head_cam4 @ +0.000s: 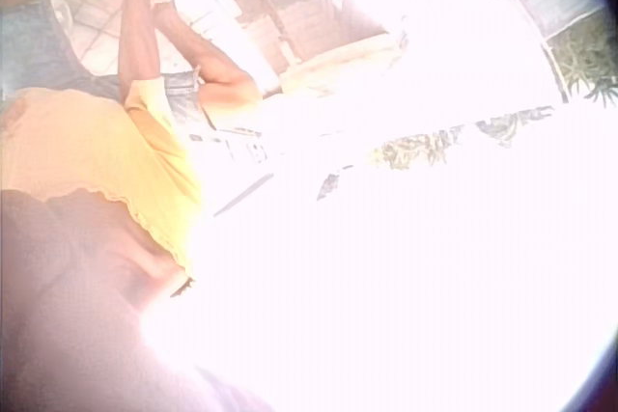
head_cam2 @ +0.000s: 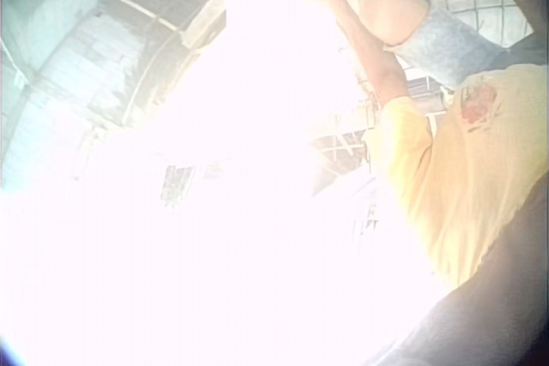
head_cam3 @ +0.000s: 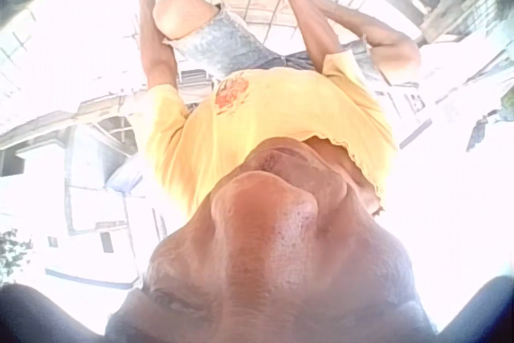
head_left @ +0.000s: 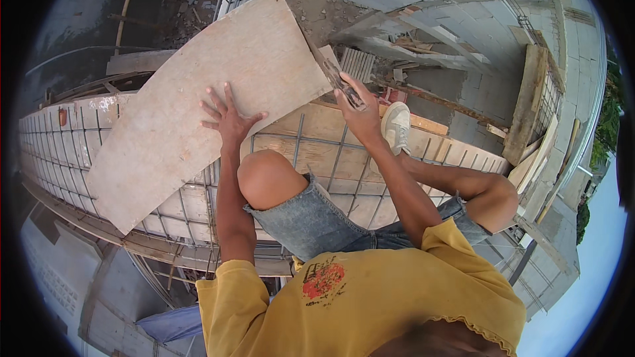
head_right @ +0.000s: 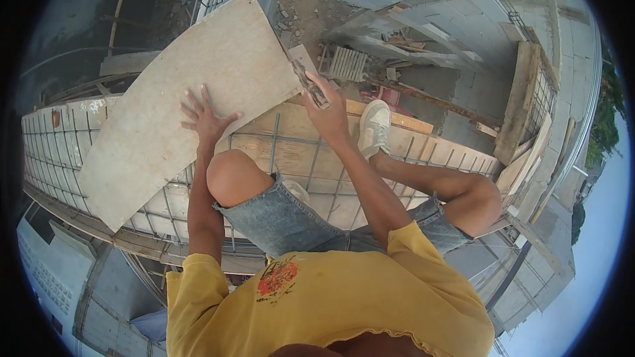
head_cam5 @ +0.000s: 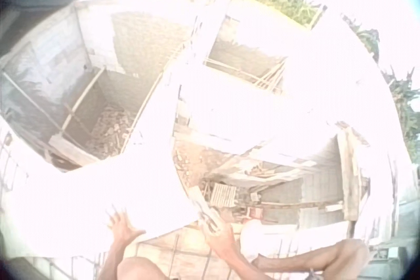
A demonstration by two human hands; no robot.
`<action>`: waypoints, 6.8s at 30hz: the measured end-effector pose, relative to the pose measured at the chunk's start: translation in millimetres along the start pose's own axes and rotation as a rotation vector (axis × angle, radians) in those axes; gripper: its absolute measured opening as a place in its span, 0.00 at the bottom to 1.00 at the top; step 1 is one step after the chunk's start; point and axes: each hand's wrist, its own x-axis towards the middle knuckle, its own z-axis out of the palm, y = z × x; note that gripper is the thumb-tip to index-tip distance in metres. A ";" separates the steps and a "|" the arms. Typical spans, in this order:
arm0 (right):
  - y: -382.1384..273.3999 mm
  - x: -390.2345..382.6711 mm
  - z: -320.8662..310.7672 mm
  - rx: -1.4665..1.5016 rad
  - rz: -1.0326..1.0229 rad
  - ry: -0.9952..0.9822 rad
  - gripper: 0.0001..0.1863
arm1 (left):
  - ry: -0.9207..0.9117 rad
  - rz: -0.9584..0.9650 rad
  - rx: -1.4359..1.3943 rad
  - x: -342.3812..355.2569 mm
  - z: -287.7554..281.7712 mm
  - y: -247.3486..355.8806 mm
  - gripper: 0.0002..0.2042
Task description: Sawing a piece of plywood while sitting on a concrete and rebar structure at a construction site.
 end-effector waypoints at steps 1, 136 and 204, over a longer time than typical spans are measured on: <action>6.4 -53.6 -19.7 0.068 0.075 -0.023 0.22 | 0.018 -0.017 -0.010 -4.1 0.8 -7.1 0.68; 24.1 3.8 25.1 0.042 -0.182 0.101 0.19 | 0.109 0.366 0.192 -15.2 24.8 22.3 0.52; -1.0 -161.1 -74.2 -0.226 -0.023 0.030 0.22 | -0.199 0.232 0.185 -21.7 4.7 18.0 0.52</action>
